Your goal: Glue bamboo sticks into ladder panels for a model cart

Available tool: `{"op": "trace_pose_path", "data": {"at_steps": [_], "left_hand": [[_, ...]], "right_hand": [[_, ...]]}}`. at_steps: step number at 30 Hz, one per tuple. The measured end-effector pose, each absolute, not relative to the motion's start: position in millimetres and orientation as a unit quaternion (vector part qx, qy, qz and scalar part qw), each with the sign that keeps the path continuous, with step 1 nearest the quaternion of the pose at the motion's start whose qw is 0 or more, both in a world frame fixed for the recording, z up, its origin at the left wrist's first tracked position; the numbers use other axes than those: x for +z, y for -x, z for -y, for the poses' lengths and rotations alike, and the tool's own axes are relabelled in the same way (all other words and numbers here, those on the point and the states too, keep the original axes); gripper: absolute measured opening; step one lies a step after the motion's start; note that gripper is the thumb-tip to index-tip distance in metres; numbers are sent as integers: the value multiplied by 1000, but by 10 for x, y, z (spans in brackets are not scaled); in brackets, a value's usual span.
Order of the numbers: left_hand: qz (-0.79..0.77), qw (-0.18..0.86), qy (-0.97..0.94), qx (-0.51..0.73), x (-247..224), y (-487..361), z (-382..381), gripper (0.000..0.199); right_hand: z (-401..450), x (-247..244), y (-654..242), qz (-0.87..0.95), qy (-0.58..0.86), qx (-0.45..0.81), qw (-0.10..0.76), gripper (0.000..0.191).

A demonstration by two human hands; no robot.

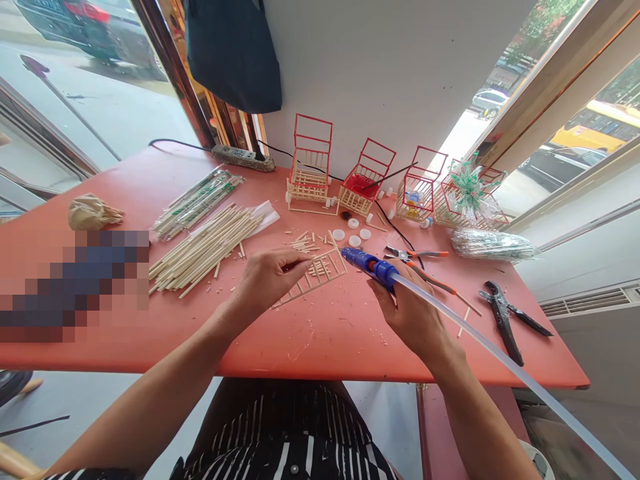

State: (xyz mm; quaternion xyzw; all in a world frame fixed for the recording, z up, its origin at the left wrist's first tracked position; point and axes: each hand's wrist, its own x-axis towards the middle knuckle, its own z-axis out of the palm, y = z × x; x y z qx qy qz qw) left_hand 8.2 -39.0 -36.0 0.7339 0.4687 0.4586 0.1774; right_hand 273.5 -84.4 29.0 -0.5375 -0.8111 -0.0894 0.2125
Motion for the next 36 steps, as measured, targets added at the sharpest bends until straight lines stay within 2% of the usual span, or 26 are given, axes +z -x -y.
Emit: {"op": "trace_pose_path", "data": {"at_steps": [7, 17, 26, 36], "left_hand": [[-488, 261, -682, 478, -296, -54, 376, 17], [-441, 494, -600, 449, -281, -17, 302, 22], [-434, 543, -581, 423, -292, 18, 291, 25], [-412, 582, -570, 408, -285, -12, 298, 24]], "right_hand": [[971, 341, -2825, 770, 587, -60, 242, 45], [1107, 232, -2960, 758, 596, -16, 262, 40], [1132, 213, -2951, 744, 599, 39, 295, 39], [1115, 141, -2951, 724, 609, 106, 308, 50]]}}
